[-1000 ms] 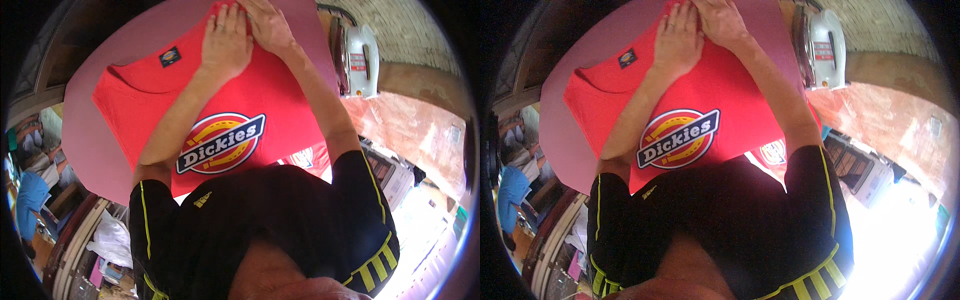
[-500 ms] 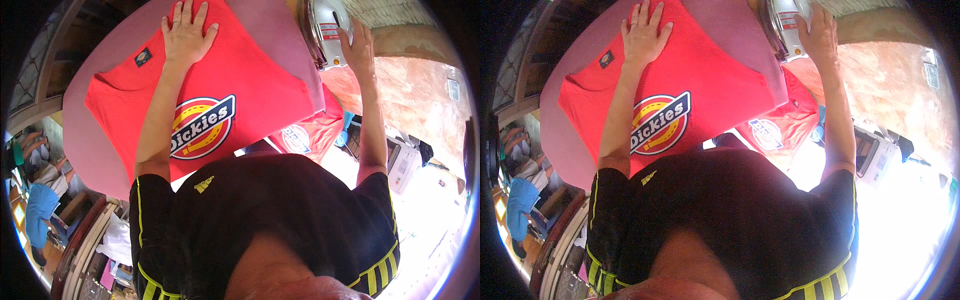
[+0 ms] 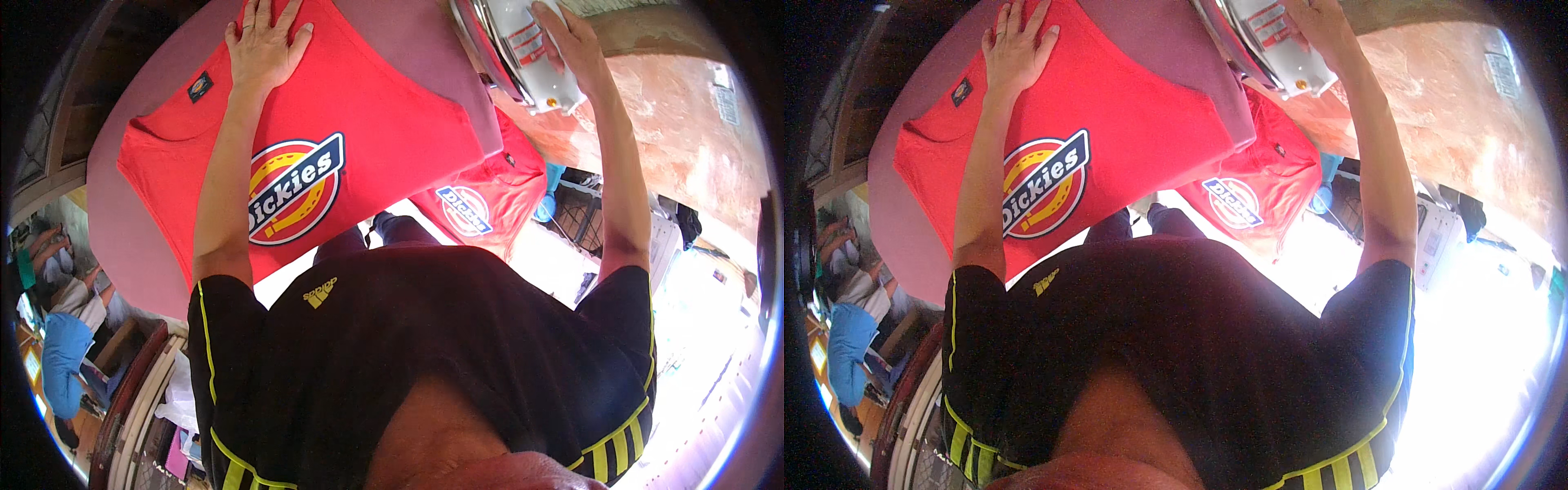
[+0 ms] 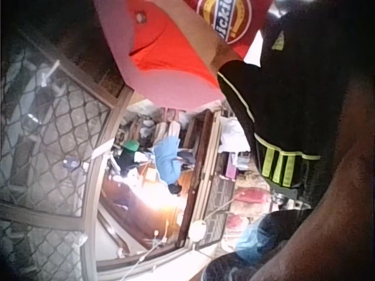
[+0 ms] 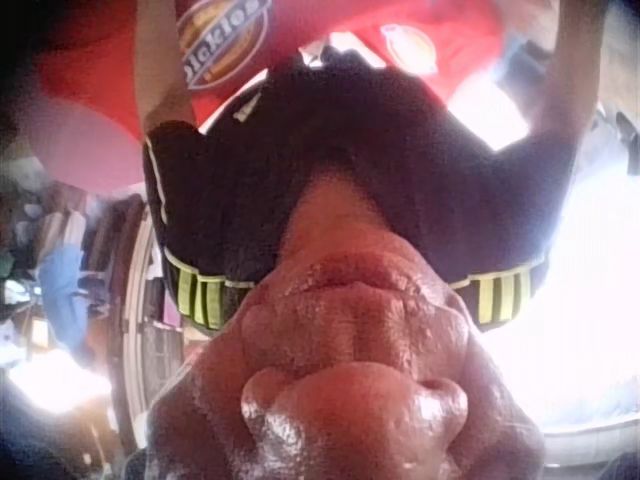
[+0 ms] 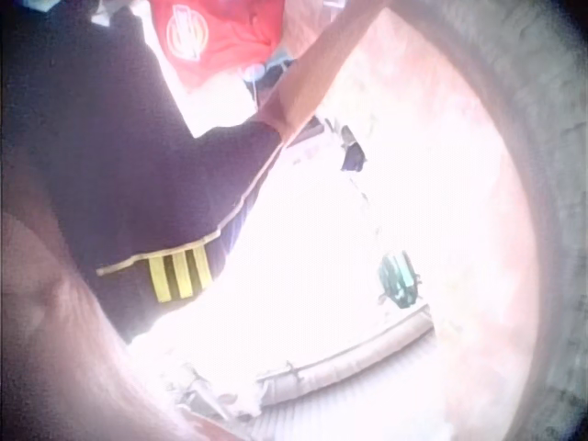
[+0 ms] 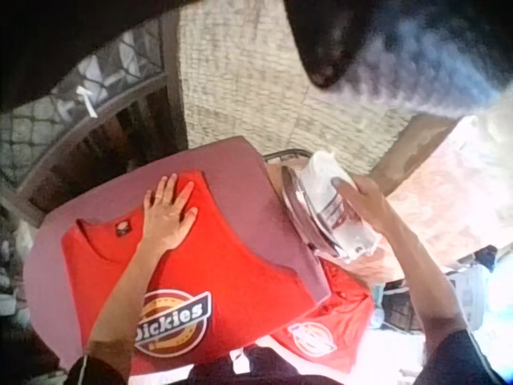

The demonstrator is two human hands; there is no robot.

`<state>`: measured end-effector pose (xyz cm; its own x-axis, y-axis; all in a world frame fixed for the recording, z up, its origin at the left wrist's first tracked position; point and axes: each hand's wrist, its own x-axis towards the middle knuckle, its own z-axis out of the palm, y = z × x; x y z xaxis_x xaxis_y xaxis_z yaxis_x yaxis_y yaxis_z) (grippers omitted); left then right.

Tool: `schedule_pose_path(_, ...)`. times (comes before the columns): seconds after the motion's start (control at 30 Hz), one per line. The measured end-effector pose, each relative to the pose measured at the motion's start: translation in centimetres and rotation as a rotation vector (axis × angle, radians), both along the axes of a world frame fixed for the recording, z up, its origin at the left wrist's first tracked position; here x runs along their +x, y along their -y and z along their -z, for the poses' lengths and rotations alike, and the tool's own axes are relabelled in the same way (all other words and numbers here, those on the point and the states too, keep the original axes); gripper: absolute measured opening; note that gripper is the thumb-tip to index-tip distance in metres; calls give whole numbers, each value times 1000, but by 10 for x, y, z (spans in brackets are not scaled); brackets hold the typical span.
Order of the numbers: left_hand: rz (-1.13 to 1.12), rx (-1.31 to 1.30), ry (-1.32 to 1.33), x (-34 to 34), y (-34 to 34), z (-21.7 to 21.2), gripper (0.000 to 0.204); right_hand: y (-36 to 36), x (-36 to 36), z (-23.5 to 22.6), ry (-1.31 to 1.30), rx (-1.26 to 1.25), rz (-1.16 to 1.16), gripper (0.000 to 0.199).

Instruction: The person irons a red t-shirt with a Dickies logo on a pink ironing board. They use a white steam iron to smooth the front, sleeves, and back of the shirt, frequently adjusting the fabric with their hands to ensure even coverage.

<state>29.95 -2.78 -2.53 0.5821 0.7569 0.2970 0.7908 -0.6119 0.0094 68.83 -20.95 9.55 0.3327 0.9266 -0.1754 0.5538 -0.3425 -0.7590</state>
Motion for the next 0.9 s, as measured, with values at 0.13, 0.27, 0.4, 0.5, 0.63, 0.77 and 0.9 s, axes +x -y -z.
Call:
schedule_pose_path(0.13,-16,-7,7,0,-2,0,61,43,-70,-26,45,5,-98,24)
schedule_pose_path(0.27,0,-10,50,0,-4,1,60,77,-136,-1,295,188,-156,34)
schedule_pose_path(0.4,23,42,114,0,-7,9,60,86,-180,12,295,253,-143,28)
schedule_pose_path(0.5,13,47,110,-8,-16,10,59,74,-195,18,263,282,-93,26)
schedule_pose_path(0.63,30,28,73,-28,-36,-2,56,22,-203,23,335,302,-139,30)
schedule_pose_path(0.77,16,321,119,-29,-43,9,45,-43,-210,24,392,349,-168,40)
schedule_pose_path(0.9,-6,121,134,-28,-51,18,54,-107,-225,19,437,343,-190,43)
